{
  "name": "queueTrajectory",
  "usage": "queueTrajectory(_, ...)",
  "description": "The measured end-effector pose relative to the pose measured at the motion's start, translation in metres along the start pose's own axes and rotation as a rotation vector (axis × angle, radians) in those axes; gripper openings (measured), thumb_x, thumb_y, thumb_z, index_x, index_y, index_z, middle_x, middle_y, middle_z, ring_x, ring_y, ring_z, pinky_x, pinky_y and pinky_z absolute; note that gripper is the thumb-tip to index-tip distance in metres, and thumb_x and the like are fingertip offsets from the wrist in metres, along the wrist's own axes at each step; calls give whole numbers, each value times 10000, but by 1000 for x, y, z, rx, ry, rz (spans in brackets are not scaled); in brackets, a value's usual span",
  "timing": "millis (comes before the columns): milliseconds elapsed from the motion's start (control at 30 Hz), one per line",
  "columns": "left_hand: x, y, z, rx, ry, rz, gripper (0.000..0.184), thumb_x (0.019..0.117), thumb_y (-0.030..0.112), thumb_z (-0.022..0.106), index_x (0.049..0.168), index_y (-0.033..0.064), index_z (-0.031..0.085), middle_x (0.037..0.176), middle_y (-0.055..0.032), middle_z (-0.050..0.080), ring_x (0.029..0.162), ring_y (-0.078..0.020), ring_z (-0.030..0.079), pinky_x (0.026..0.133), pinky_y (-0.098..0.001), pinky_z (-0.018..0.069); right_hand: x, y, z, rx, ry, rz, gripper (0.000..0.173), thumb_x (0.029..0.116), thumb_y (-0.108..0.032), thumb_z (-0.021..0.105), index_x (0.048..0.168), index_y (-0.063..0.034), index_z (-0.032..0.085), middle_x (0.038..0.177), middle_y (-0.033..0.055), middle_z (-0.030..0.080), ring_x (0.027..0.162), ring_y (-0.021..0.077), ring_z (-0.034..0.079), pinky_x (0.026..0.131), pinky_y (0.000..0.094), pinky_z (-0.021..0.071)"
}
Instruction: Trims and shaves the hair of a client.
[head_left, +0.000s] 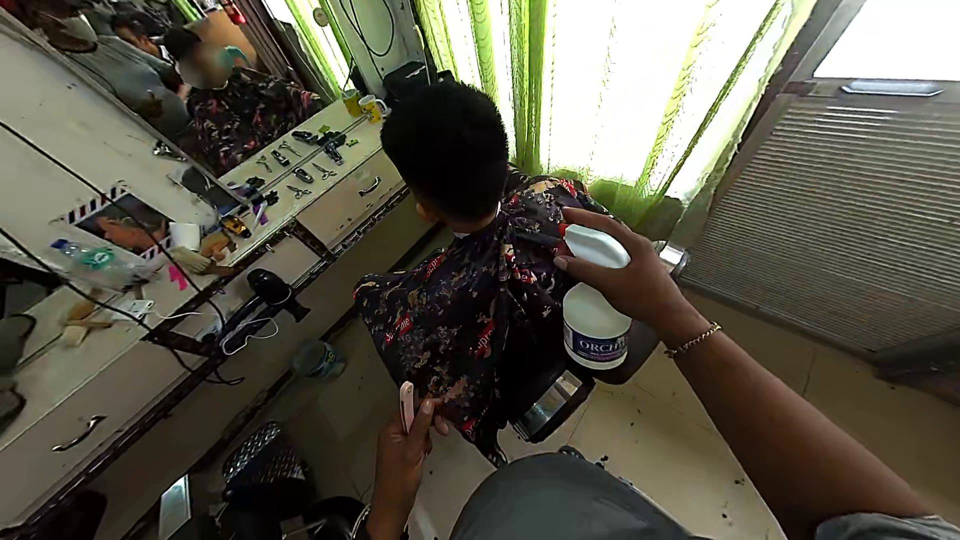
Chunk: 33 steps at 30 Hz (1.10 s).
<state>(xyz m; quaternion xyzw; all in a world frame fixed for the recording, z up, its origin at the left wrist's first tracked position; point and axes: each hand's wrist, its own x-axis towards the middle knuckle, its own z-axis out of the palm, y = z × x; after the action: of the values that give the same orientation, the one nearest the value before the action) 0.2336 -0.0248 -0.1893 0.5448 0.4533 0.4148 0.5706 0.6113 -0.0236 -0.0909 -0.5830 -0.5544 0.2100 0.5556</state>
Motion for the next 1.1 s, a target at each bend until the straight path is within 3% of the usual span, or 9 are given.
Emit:
queueTrajectory(67, -3, 1, 2, 7, 26, -13, 256, 1047, 151, 536, 1055, -13, 733, 735, -41, 724, 461, 14, 470, 438, -142, 378, 3, -1, -3, 27, 44, 35, 590, 870, -223, 809, 1424, -218, 607, 1263, 4, 692, 963, 104, 704, 831, 329, 615)
queueTrajectory(267, -10, -13, -6, -43, 118, -10, 255, 1059, 136, 513, 1065, -13, 721, 735, -35, 727, 463, 18, 475, 440, -133, 378, 13, -4, -21, 144, 11, -26, 564, 889, -112, 765, 1424, -155, 591, 1079, 7, 764, 958, 132, 732, 831, 296, 622)
queueTrajectory(467, -33, -19, 18, -83, 283, -34, 263, 1064, 121, 480, 1063, -13, 706, 728, -27, 721, 452, 20, 467, 430, -137, 374, 38, 8, -44, 75, -36, 5, 580, 889, -220, 782, 1435, -194, 589, 1126, 9, 736, 937, 114, 721, 819, 297, 619)
queueTrajectory(567, -33, -15, 54, -80, 342, -4, 254, 1055, 111, 490, 1048, -5, 716, 720, -20, 722, 451, 24, 475, 429, -131, 378, 56, 21, -57, -19, -94, -18, 580, 870, -224, 800, 1416, -213, 604, 1168, 14, 715, 889, 102, 715, 776, 316, 626)
queueTrajectory(633, -27, -13, 86, -66, 380, 29, 250, 1047, 114, 500, 1041, -1, 723, 723, -16, 726, 458, 22, 486, 438, -133, 386, 69, 31, -69, -96, -215, -59, 597, 873, -238, 803, 1431, -222, 593, 1270, 5, 686, 1003, 108, 694, 872, 370, 601)
queueTrajectory(733, -21, -11, 143, -67, 437, 70, 240, 1047, 131, 522, 1041, 5, 727, 734, -26, 732, 472, 16, 505, 450, -139, 406, 98, 56, -81, -93, -368, -127, 690, 870, -289, 816, 1494, -266, 521, 1160, -15, 728, 959, 100, 707, 845, 364, 610)
queueTrajectory(867, -19, -8, 218, -39, 492, 26, 249, 1050, 142, 523, 1074, 9, 732, 742, -21, 732, 479, 20, 500, 457, -139, 406, 143, 84, -93, 87, -491, -221, 670, 908, -244, 777, 1515, -214, 495, 1131, -24, 737, 963, 79, 707, 862, 305, 606)
queueTrajectory(1000, -24, 2, 257, 4, 568, -27, 245, 1047, 143, 527, 1059, 12, 734, 749, -26, 729, 473, 17, 479, 450, -145, 385, 171, 99, -98, 144, -511, -206, 638, 904, -230, 795, 1490, -210, 544, 1304, 52, 676, 1016, 135, 694, 881, 359, 586)
queueTrajectory(1100, -32, 7, 271, 47, 658, -51, 254, 1051, 132, 501, 1077, 3, 719, 749, -17, 727, 465, 17, 467, 442, -143, 373, 185, 109, -102, 221, -587, -185, 631, 897, -225, 807, 1475, -206, 555, 1236, 15, 703, 992, 113, 697, 863, 334, 593)
